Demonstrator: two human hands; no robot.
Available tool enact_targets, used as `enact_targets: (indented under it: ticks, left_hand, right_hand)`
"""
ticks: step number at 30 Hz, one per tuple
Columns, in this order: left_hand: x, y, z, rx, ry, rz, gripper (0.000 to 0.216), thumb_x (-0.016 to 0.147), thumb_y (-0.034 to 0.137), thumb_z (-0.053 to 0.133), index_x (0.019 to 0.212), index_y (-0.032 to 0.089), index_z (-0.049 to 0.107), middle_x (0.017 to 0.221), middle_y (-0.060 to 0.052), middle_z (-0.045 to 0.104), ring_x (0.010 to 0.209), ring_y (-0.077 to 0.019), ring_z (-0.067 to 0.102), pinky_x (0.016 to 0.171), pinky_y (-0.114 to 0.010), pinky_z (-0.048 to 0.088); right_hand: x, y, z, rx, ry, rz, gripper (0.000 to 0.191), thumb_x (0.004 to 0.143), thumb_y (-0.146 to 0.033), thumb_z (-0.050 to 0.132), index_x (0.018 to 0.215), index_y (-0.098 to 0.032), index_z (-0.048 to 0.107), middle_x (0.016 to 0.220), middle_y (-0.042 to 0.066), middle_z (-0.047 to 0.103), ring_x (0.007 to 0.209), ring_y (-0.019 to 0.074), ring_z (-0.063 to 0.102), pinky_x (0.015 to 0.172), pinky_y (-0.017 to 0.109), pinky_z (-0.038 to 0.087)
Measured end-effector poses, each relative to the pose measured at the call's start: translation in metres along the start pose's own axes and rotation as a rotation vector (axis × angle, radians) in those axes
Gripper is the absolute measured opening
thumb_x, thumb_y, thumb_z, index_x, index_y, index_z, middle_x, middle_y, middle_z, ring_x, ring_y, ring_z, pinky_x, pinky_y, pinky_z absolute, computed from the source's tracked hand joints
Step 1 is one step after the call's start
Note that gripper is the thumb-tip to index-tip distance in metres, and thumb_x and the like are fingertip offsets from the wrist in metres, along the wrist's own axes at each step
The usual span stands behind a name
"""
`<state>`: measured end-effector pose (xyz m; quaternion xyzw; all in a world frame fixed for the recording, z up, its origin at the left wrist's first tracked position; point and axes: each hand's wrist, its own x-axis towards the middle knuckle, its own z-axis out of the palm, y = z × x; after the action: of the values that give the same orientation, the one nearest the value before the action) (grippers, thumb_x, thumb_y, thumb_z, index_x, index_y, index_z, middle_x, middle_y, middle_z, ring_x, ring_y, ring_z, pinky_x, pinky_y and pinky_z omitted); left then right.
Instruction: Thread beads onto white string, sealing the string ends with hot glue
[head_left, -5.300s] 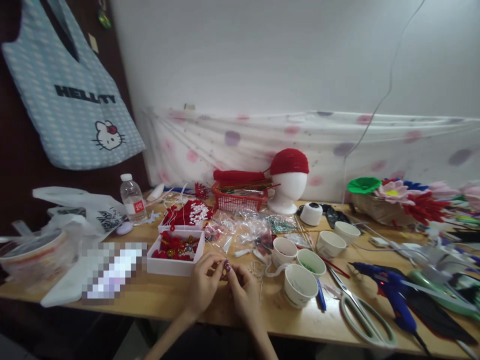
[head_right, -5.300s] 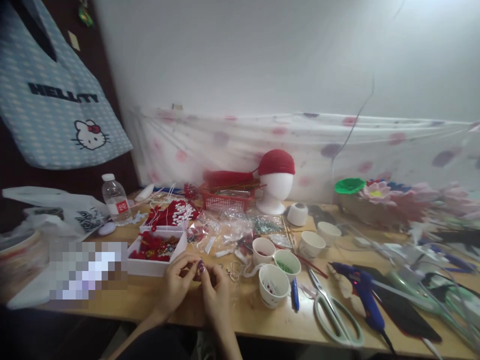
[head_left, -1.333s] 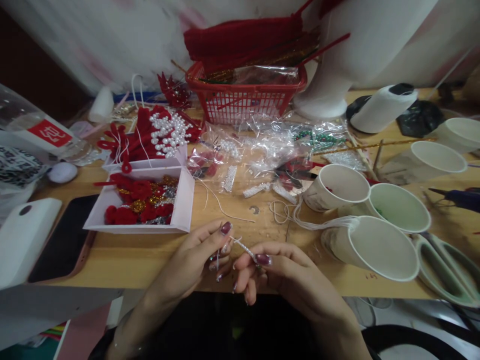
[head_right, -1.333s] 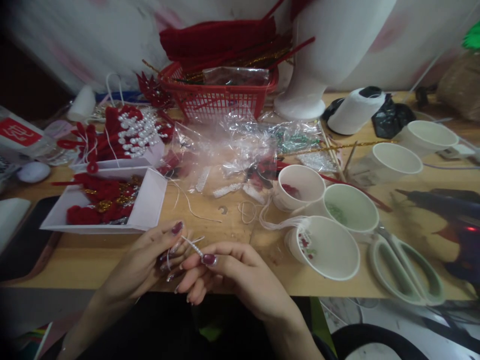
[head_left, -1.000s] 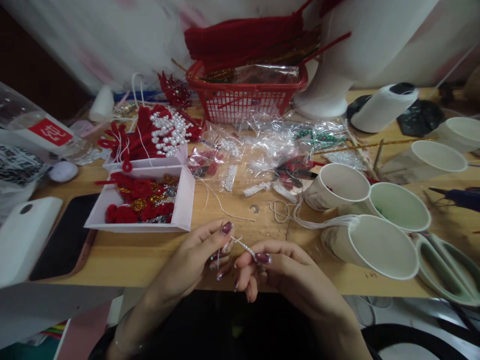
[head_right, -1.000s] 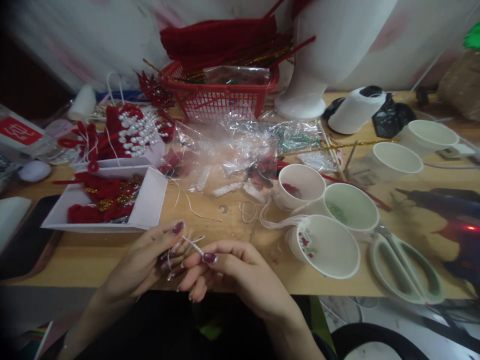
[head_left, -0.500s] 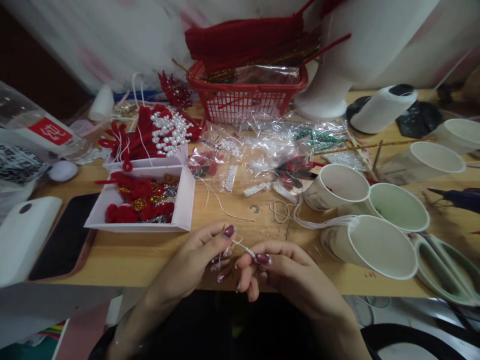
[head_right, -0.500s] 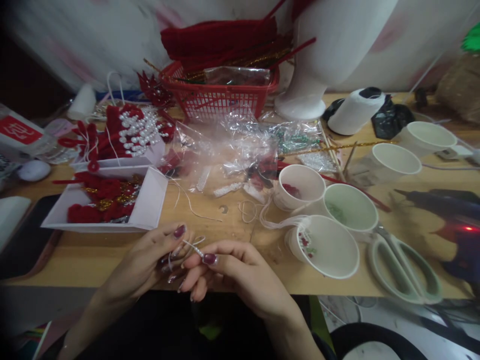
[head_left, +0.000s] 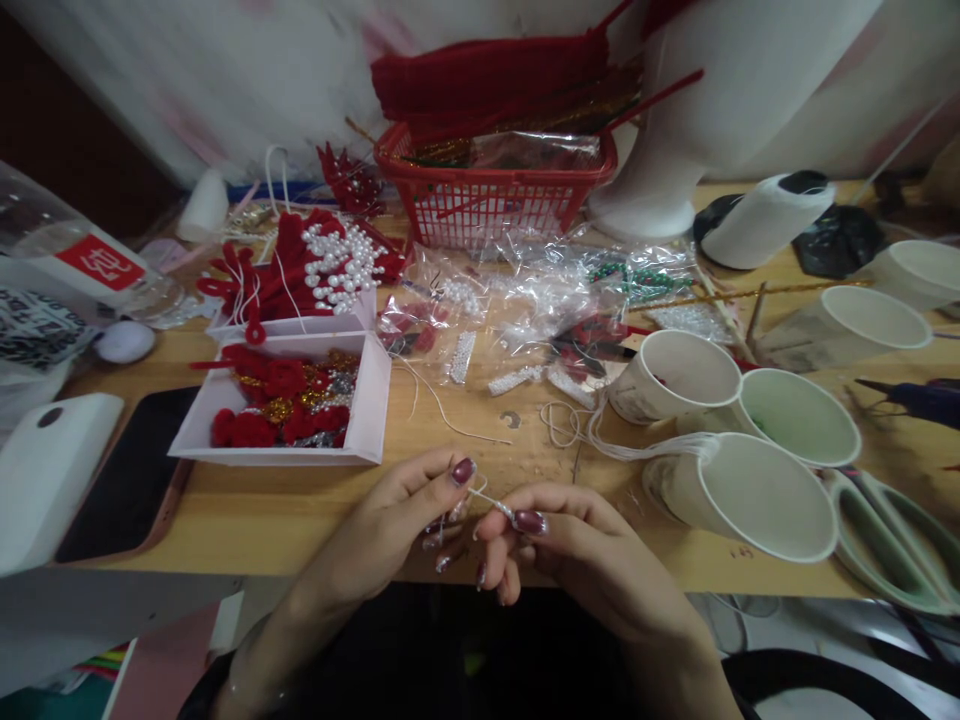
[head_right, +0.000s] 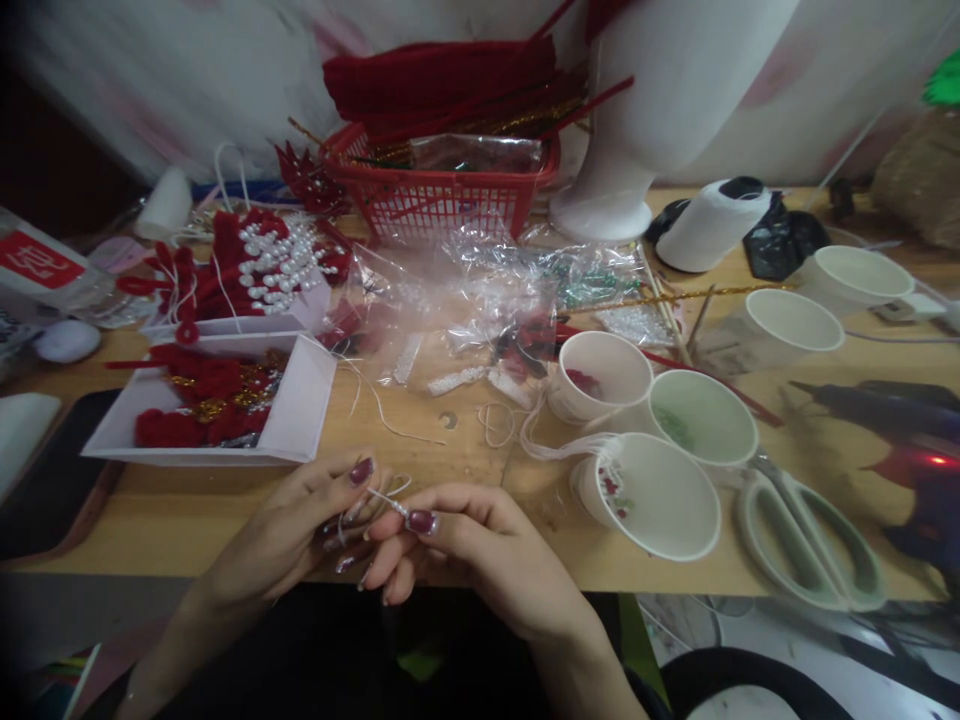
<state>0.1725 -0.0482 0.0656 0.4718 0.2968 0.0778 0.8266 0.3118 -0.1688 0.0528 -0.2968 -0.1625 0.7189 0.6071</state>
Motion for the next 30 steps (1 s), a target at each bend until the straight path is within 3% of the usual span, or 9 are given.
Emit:
enact_targets:
  ticks: [12, 23, 26, 28, 30]
  left_hand:
    - [-0.0009, 0.0015, -0.0052, 0.114, -0.104, -0.029, 0.04, 0.089, 0.053, 0.058, 0.072, 0.018, 0.054, 0.058, 0.004, 0.048, 0.052, -0.0097, 0.042, 0.051, -0.022, 0.033]
    - [-0.0039, 0.0042, -0.0039, 0.217, -0.184, -0.07, 0.039, 0.09, 0.054, 0.056, 0.075, 0.018, 0.055, 0.064, 0.0, 0.056, 0.056, -0.0108, 0.044, 0.052, -0.023, 0.032]
    - [-0.0021, 0.0016, -0.0021, 0.16, -0.18, -0.02, 0.04, 0.087, 0.057, 0.059, 0.076, 0.018, 0.054, 0.063, 0.002, 0.054, 0.051, -0.0088, 0.037, 0.049, -0.023, 0.026]
    - [-0.0009, 0.0001, -0.0015, 0.073, -0.07, 0.039, 0.041, 0.086, 0.057, 0.06, 0.075, 0.019, 0.051, 0.058, 0.006, 0.042, 0.049, -0.0074, 0.029, 0.047, -0.022, 0.023]
    - [-0.0002, -0.0002, -0.0012, -0.047, 0.071, 0.134, 0.04, 0.086, 0.055, 0.063, 0.074, 0.018, 0.05, 0.058, 0.009, 0.032, 0.05, -0.0069, 0.024, 0.048, -0.02, 0.024]
  right_hand:
    - [0.0, 0.0016, 0.0008, -0.018, -0.002, -0.014, 0.022, 0.092, -0.029, 0.066, 0.096, -0.011, 0.077, 0.076, 0.007, 0.077, 0.066, 0.0078, 0.07, 0.068, 0.017, 0.053]
    - [0.0018, 0.0074, -0.0011, -0.055, 0.081, -0.023, 0.025, 0.086, -0.038, 0.073, 0.08, -0.013, 0.072, 0.068, 0.002, 0.072, 0.061, 0.0074, 0.066, 0.062, 0.017, 0.052]
    - [0.0017, 0.0094, 0.0013, -0.174, 0.161, -0.071, 0.033, 0.084, -0.045, 0.072, 0.074, -0.014, 0.067, 0.063, 0.0, 0.066, 0.054, 0.0071, 0.06, 0.057, 0.019, 0.05]
    - [-0.0007, 0.0079, 0.0033, -0.396, 0.279, -0.173, 0.035, 0.087, -0.048, 0.067, 0.074, -0.015, 0.066, 0.063, 0.0, 0.064, 0.053, 0.0087, 0.057, 0.053, 0.02, 0.048]
    - [-0.0053, 0.0046, 0.0057, -0.759, 0.446, -0.368, 0.028, 0.092, -0.042, 0.061, 0.081, -0.017, 0.067, 0.069, 0.002, 0.066, 0.062, 0.0129, 0.061, 0.058, 0.024, 0.051]
